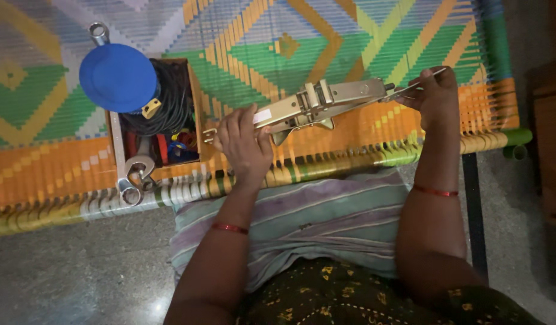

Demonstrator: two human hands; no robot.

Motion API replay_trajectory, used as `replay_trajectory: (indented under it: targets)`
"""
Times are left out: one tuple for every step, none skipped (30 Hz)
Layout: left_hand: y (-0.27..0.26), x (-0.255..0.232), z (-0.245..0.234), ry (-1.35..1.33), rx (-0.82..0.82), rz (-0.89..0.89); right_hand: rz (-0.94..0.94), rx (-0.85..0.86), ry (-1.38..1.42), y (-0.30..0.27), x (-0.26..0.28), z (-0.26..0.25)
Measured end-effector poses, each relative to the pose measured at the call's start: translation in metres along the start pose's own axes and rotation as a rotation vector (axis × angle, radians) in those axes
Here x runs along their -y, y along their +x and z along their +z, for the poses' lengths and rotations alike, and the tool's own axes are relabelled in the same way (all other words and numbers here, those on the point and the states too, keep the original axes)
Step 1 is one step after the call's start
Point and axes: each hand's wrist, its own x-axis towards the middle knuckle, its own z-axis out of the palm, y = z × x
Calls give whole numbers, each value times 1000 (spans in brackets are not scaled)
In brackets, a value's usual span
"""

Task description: The person sits on the floor and uses a wrench to tighten a bolt on a metal hardware component placed on a woven cot. They repeatedly adjust the wrench and reposition the component to secure the bolt.

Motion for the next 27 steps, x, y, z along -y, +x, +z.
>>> replay_trajectory:
  targets:
    - [0,0,0,10,7,-3,11,-6,12,-1,-1,1]
    - [1,0,-1,19,13,-5,20,-11,24,-1,-1,3]
    - [1,0,-1,28,19,-8,30,-16,36,-1,-1,4]
    - [2,-1,-1,25,10,-2,25,-13,40,-3,-1,6]
    - [3,-1,0,22,1,3,19,-11,45,-5,0,8]
    - [2,-1,0,19,-4,7,17,-9,50,-8,0,9]
    - [2,0,0,26,-7,7,-5,-24,17,-10,0,11]
    - [2,0,1,33,-8,7,-26,-40,-17,-12,1,14]
    - [2,0,2,40,-9,7,-48,-56,-50,-14,2,16]
    - [2,0,3,31,-11,5,-48,-75,-56,-14,3,19]
    - [2,0,3,21,-13,4,-49,-93,-62,-15,5,22]
    - [2,1,3,11,-14,1,-48,-112,-68,-16,7,24]
    - [2,1,3,19,-18,9,-64,-107,-77,-18,8,26]
    - [2,1,3,28,-24,17,-81,-101,-86,-19,10,28]
    - [2,1,3,37,-30,24,-98,-95,-94,-21,12,30]
    - [2,1,3,33,-33,21,-125,-84,-114,-22,13,31]
    - [2,0,3,30,-36,17,-151,-72,-134,-24,14,33]
    - [2,0,3,27,-39,14,-177,-60,-153,-26,15,34]
    - [2,-1,3,25,-37,10,-212,-56,-174,-27,15,36]
    - [2,-1,3,24,-33,7,-246,-53,-195,-29,15,39]
    - [2,-1,2,22,-30,3,-280,-50,-215,-30,15,42]
    - [2,-1,2,18,-27,-3,-316,-37,-249,-32,15,46]
    - [3,-1,2,14,-25,-8,-352,-24,-284,-33,15,50]
    - [3,-1,2,10,-21,-15,-387,-10,-318,-35,16,53]
    - [3,-1,2,10,-25,-10,-399,-15,-372,-37,17,55]
    - [3,0,2,11,-29,-5,-411,-20,-426,-40,19,56]
    - [3,0,2,12,-33,0,-423,-25,-480,-42,22,57]
